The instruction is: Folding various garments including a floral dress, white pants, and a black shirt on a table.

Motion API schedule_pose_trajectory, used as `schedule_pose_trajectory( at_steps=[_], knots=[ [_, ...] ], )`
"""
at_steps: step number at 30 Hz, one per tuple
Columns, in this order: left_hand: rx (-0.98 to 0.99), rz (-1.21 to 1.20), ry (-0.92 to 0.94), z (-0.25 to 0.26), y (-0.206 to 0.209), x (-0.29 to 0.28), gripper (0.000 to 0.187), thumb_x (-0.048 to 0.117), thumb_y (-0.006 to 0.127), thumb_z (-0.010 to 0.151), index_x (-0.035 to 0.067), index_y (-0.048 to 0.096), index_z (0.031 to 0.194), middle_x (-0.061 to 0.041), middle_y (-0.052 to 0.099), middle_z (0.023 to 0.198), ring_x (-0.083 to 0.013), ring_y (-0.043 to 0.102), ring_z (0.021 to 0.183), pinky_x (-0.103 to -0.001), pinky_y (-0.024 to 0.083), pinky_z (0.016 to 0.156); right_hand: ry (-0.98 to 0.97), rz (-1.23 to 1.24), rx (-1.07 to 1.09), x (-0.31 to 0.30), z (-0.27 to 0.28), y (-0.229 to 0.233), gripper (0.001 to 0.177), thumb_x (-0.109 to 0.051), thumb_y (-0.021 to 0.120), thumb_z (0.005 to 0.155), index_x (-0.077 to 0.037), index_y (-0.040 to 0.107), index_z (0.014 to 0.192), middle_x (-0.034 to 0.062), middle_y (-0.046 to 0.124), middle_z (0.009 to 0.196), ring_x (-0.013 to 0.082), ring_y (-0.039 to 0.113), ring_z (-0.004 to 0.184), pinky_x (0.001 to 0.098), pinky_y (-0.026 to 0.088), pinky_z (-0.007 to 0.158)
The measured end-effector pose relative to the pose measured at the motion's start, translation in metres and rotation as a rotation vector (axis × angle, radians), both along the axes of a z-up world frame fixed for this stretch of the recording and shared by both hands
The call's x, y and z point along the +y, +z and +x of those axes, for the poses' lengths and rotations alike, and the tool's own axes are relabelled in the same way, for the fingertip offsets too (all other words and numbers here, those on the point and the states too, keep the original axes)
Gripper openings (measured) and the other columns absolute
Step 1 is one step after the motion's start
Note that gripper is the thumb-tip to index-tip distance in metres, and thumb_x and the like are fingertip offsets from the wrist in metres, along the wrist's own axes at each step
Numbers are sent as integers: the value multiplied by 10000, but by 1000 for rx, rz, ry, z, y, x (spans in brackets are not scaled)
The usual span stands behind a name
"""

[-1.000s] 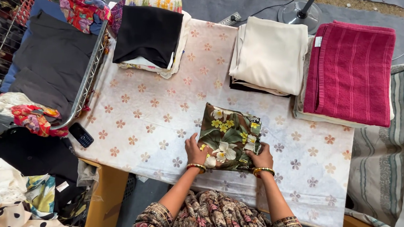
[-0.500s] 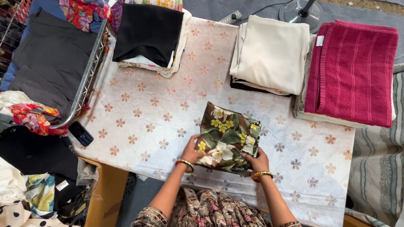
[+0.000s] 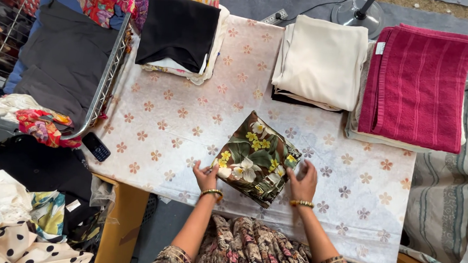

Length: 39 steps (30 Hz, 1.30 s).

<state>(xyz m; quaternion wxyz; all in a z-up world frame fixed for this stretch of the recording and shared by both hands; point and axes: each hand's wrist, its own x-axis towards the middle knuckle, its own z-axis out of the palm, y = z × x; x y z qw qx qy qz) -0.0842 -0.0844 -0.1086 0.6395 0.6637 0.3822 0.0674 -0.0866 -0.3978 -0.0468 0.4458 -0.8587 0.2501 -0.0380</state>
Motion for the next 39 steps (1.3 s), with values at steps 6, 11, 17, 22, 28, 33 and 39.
schedule_pose_trajectory(
  at_steps=[6,11,17,22,28,33,39],
  knots=[
    [226,-484,248,-24,41,-57,769,158,843,760,147,439,1414,-60,637,1209,-204,636,1004,-394,544,806,427,-339,-81,-3,69,18,716,-506,782,831,-90,563,1371,155,601,1345,331,528,1276,452,431,1104],
    [222,-203,-136,-37,-14,-82,498,174,860,793,13,665,1221,-111,752,1181,-255,700,1036,-373,516,929,514,-286,197,-4,97,12,715,-327,796,746,-154,560,1399,172,645,1273,396,633,1113,474,520,940],
    [32,14,-107,-33,-12,-70,593,187,789,783,1,606,1315,-166,731,1232,-302,690,1106,-397,514,976,626,-147,386,-34,87,-35,559,-326,820,688,-168,733,1217,121,780,1010,306,744,923,421,575,841],
    [367,145,-289,-41,-11,-59,1062,273,890,774,46,200,1548,-226,475,1485,-367,509,1334,-431,432,1084,539,101,415,-40,52,-51,520,-296,846,728,-93,721,1190,131,800,1023,258,750,899,404,580,836],
    [157,275,-317,-41,25,-61,1158,184,883,673,102,143,1560,-235,461,1489,-392,530,1304,-449,464,1060,470,342,263,-34,28,-20,779,-177,896,680,-112,532,1365,157,707,1189,250,675,1032,399,538,887],
    [-299,945,-796,17,84,-87,955,198,886,749,213,369,1552,-114,486,1451,-293,452,1378,-534,336,1166,568,85,396,-38,49,-11,806,-88,821,662,-203,517,1399,148,735,1174,295,717,1050,396,574,905],
    [-576,1570,-1192,146,107,-144,920,242,825,726,286,403,1542,5,406,1594,-266,324,1489,-530,207,1224,807,-382,476,-30,117,57,634,-111,740,776,-281,597,1370,140,720,1188,369,675,1106,468,552,904]
  ],
)
